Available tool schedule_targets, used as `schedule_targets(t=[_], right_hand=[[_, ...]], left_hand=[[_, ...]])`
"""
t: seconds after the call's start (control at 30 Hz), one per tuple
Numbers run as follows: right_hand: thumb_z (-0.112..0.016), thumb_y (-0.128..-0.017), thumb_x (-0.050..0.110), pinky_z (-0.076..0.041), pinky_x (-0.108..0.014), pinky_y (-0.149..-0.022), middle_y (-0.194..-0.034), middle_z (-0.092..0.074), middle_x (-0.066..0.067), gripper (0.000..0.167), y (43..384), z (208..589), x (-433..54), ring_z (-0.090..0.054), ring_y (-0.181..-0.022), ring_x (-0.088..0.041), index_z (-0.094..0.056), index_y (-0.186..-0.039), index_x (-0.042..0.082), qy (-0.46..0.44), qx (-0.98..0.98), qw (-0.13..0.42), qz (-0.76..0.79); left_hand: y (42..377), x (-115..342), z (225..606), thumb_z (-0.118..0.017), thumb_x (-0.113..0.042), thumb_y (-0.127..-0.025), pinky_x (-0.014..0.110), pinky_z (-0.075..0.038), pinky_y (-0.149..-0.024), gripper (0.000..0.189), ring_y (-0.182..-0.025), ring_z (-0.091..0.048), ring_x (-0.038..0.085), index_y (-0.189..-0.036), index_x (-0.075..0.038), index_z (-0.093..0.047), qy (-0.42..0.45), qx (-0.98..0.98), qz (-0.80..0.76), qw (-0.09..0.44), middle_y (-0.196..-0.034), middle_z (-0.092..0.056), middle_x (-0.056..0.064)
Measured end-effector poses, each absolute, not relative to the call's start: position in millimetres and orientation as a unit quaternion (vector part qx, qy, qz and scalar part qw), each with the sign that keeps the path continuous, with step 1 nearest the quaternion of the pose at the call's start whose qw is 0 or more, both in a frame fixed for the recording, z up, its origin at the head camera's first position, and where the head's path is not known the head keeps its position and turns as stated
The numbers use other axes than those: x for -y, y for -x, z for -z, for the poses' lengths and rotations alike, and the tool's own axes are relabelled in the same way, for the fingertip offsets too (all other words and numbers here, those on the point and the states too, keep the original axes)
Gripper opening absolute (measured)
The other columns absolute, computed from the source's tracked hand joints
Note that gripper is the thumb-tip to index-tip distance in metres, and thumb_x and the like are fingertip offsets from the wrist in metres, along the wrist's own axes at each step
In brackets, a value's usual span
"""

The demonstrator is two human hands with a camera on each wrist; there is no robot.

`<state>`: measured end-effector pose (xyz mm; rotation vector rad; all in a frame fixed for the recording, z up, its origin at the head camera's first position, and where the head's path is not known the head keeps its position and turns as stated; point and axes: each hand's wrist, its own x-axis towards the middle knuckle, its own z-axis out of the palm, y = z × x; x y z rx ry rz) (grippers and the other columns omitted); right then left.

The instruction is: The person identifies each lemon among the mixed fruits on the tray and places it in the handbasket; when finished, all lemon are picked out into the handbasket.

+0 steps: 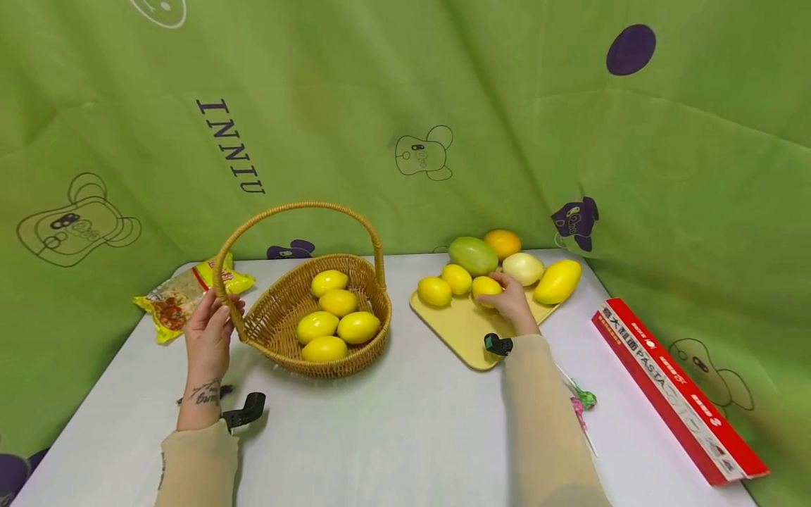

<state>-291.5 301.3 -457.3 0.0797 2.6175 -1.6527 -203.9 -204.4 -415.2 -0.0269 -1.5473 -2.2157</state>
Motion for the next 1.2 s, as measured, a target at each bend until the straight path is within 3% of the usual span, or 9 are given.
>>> schedule_targets(t=[0.2,0.43,0.63,0.9,1.1,1.2], right_hand=[[-0.067,-0.083,0.012,-0.030,-0.041,-0.108,-0.144,-0.034,-0.020,0.067,287.9,447.9,-299.5,-0.035,-0.128,-0.032,-0.034,-0.140,-0.001,-0.030,-0.837,0.000,0.547],[-0.061,-0.085,0.002,-0.046,-0.013,-0.081,-0.130,-0.043,-0.006,0.060,277.1,413.3,-271.9,-0.046,-0.105,-0.012,-0.035,-0.139,-0.002,0.045,-0.770,-0.007,0.637],[-0.058,-0.080,-0.012,-0.047,-0.016,-0.082,-0.115,-0.051,0.010,0.056,261.2,386.4,-227.2,-0.051,-0.100,-0.007,-0.039,-0.132,-0.007,0.152,-0.705,0.000,0.692],[-0.063,-0.074,-0.011,-0.049,-0.024,-0.080,-0.114,-0.057,0.004,0.055,242.5,380.7,-162.7,-0.054,-0.098,-0.014,-0.043,-0.126,-0.011,0.247,-0.679,0.056,0.689],[-0.067,-0.074,-0.005,-0.047,-0.024,-0.084,-0.123,-0.054,-0.016,0.054,235.0,391.2,-119.4,-0.053,-0.100,-0.015,-0.049,-0.125,-0.007,0.292,-0.705,0.099,0.639],[-0.067,-0.073,-0.005,-0.046,-0.027,-0.088,-0.125,-0.051,-0.025,0.052,233.0,395.7,-104.3,-0.053,-0.107,-0.024,-0.050,-0.123,-0.008,0.321,-0.709,0.108,0.618]], left_hand=[[204.6,204.2,415.0,-0.055,-0.007,-0.092,0.019,-0.049,-0.084,0.038,-0.093,-0.061,0.011,-0.130,-0.009,-0.054,0.000,0.562,0.800,0.210,-0.098,-0.066,-0.002],[204.5,205.0,412.6,-0.054,-0.008,-0.093,0.018,-0.049,-0.085,0.038,-0.094,-0.060,0.012,-0.131,-0.008,-0.053,0.002,0.569,0.796,0.208,-0.098,-0.065,-0.003],[204.7,205.9,411.8,-0.054,-0.009,-0.093,0.018,-0.048,-0.085,0.038,-0.094,-0.060,0.011,-0.131,-0.009,-0.053,-0.001,0.570,0.795,0.207,-0.099,-0.065,-0.002],[204.8,205.5,411.8,-0.054,-0.007,-0.092,0.018,-0.049,-0.085,0.038,-0.094,-0.060,0.012,-0.130,-0.009,-0.053,-0.007,0.567,0.797,0.205,-0.100,-0.065,0.000],[204.9,205.3,412.7,-0.053,-0.006,-0.093,0.017,-0.049,-0.084,0.037,-0.094,-0.060,0.012,-0.130,-0.009,-0.053,-0.007,0.570,0.795,0.207,-0.100,-0.065,0.000],[204.8,205.0,413.4,-0.053,-0.006,-0.093,0.017,-0.049,-0.084,0.037,-0.093,-0.060,0.011,-0.130,-0.010,-0.054,-0.010,0.572,0.793,0.208,-0.099,-0.065,0.000]])
